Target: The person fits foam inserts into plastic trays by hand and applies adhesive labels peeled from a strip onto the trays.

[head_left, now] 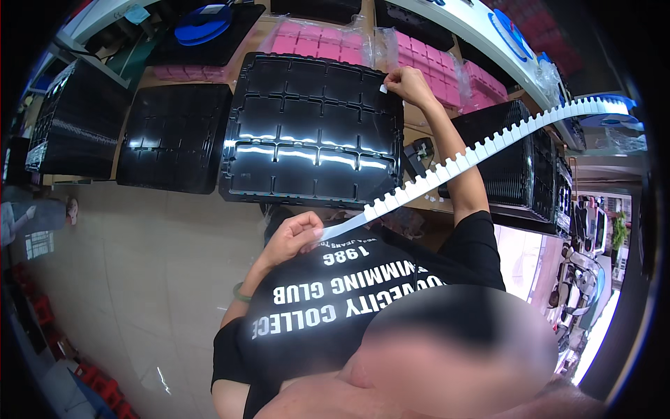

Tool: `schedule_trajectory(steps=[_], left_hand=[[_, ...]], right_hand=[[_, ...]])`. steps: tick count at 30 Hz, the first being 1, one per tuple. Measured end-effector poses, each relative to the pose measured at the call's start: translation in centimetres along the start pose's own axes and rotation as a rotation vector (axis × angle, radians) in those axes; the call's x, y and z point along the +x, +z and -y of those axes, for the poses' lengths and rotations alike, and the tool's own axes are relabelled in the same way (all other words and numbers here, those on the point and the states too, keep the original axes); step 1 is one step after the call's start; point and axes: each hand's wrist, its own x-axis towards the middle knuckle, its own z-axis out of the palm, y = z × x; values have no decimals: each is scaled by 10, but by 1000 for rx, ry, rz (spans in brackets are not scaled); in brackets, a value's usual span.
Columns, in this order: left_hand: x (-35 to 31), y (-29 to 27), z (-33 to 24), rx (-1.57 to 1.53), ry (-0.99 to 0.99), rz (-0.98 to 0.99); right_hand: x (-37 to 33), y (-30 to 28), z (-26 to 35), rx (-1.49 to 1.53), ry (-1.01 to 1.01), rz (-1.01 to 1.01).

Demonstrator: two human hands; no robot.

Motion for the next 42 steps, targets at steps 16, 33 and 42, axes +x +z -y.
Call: schedule_trajectory(steps=[16,33,42], left_hand=[[-2,14,4,15,-1,-61],[1,28,11,31,-18,-120],[6,20,6,18,-29,-73]], right_hand=[[16,-7,-2,28,64,98],[5,-4,-8,-19,-216,142],[5,-3,-6,5,-120,96]])
